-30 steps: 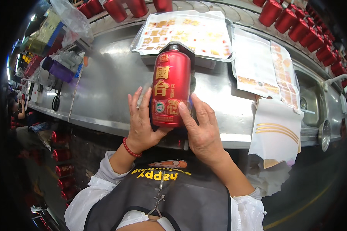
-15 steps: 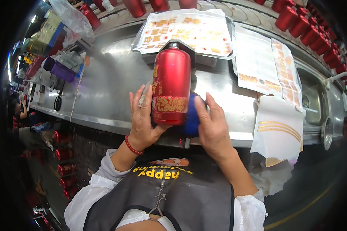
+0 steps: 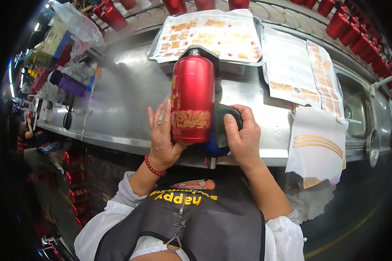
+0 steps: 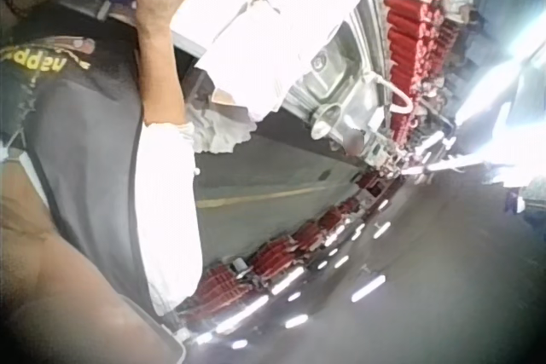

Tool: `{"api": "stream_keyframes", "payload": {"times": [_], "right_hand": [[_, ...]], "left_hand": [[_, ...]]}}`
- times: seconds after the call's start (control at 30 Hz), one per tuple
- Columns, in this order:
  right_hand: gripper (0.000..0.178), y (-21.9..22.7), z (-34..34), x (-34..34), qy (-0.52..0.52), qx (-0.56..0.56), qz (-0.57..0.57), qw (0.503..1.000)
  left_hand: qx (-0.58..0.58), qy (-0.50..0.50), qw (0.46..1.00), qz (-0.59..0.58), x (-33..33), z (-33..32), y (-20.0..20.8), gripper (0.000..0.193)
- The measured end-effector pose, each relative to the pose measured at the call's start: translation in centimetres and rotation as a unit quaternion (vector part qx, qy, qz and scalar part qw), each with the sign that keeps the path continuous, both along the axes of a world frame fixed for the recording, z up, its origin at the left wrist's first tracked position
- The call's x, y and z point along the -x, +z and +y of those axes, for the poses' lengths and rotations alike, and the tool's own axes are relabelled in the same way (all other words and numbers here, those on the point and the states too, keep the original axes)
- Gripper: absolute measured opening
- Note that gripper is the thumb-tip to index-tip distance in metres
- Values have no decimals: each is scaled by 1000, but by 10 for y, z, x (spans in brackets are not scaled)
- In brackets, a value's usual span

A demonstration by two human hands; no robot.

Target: The person applies gold stickers to red cylindrical containers. They peel stickers from a sheet, position them on the container, and smooth them with a green pad. The person repeats this process on multiple containers.

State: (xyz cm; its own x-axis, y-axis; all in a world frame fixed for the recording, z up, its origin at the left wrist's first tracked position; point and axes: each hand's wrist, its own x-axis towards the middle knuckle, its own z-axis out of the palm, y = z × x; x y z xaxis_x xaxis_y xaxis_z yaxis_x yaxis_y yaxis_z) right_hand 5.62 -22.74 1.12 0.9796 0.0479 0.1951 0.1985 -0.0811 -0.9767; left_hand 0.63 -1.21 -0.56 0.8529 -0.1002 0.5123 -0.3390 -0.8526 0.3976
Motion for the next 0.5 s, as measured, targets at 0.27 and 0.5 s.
{"api": "stream_keyframes", "payload": {"times": [0.27,0.5], "right_hand": [[21,5,3,-1,37,3,13,999],[24,20,-11,4,53,-82,67,993]], "left_hand": [[26,-15,999,-10,2,6,-3,101],[-109,-35,992,-51,-2,9,41,100]]}}
